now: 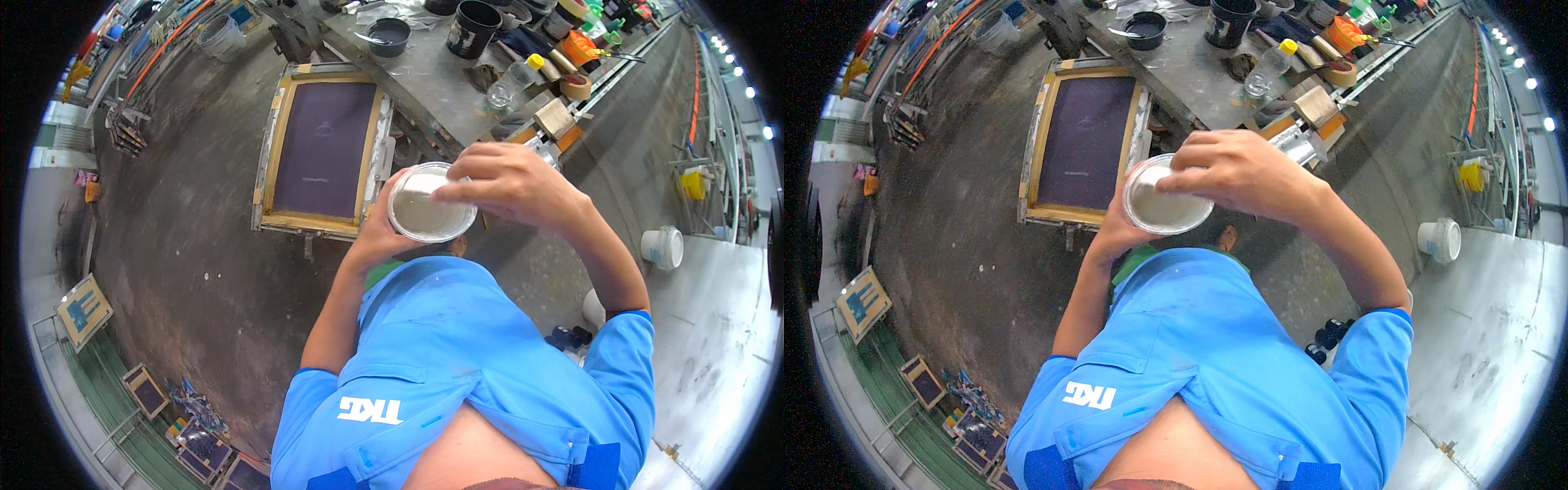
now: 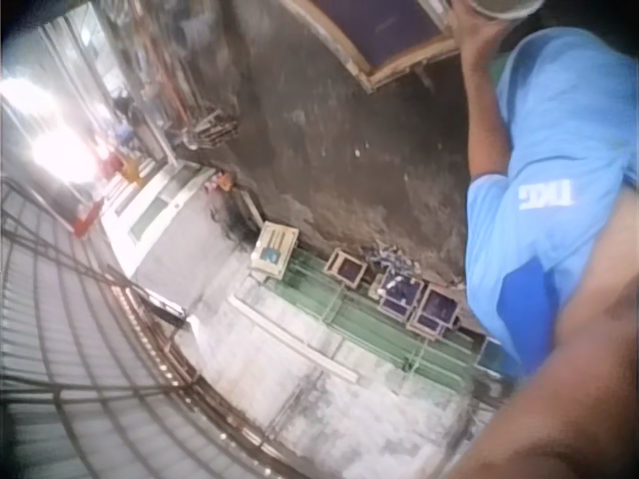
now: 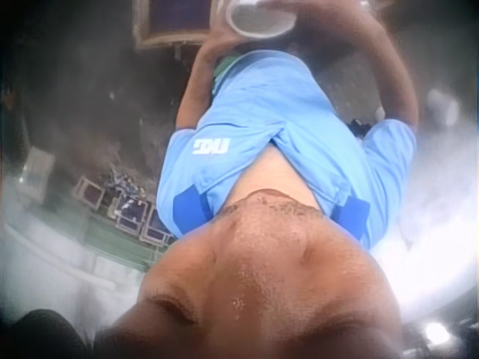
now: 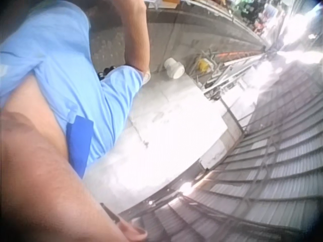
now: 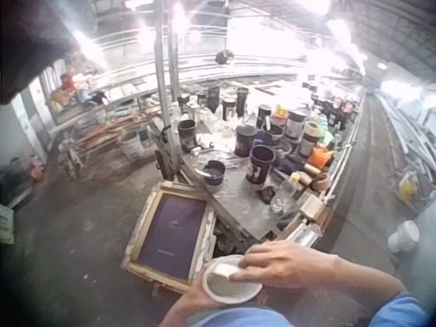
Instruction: The person mixes a white liquid in a plastic cup using a stick, repeatedly adding clear liquid from a bottle. The person then pours the mixture onto a screen printing frame and adjusts the frame's position.
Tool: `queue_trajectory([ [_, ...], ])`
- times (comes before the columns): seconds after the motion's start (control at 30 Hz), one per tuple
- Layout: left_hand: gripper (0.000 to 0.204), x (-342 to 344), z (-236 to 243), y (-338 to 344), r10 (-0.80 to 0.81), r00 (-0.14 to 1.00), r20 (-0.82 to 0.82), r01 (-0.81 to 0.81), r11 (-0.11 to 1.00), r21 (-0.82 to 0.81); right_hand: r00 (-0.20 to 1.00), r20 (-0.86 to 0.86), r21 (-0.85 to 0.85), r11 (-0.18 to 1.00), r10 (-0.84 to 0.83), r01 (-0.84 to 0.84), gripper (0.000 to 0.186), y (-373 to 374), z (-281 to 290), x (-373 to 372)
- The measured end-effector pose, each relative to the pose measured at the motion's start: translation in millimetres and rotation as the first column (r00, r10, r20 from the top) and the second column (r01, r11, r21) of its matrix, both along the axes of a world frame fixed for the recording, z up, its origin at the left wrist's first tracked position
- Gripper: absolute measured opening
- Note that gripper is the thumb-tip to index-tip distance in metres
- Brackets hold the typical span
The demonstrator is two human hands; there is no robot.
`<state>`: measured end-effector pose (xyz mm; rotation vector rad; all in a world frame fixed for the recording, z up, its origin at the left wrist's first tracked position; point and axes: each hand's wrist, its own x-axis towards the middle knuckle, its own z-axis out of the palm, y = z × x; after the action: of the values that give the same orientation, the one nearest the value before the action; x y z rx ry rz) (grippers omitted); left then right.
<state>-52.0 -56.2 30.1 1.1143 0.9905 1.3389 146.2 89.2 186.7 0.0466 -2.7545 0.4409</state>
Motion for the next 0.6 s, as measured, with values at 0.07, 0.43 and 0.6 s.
queue_trajectory([
  [0.07, 0.114, 2, 2, -1, 0.038, 0.995, 0.092, -0.035, 0.999, -0.035, 0.994, 0.029, 0.042, 0.994, -0.106, 0.105, 0.04, 5, 0, 9],
  [0.43, 0.116, 17, -13, 9, 0.163, 0.983, 0.079, -0.165, 0.986, 0.019, 0.86, -0.086, -0.317, 0.833, -0.502, 0.454, 0.014, -12, -26, 10],
  [0.6, 0.115, 15, -9, 12, 0.182, 0.977, 0.113, -0.185, 0.983, 0.011, 0.909, -0.019, -0.284, 0.873, -0.417, 0.395, 0.018, -5, -14, 29],
])
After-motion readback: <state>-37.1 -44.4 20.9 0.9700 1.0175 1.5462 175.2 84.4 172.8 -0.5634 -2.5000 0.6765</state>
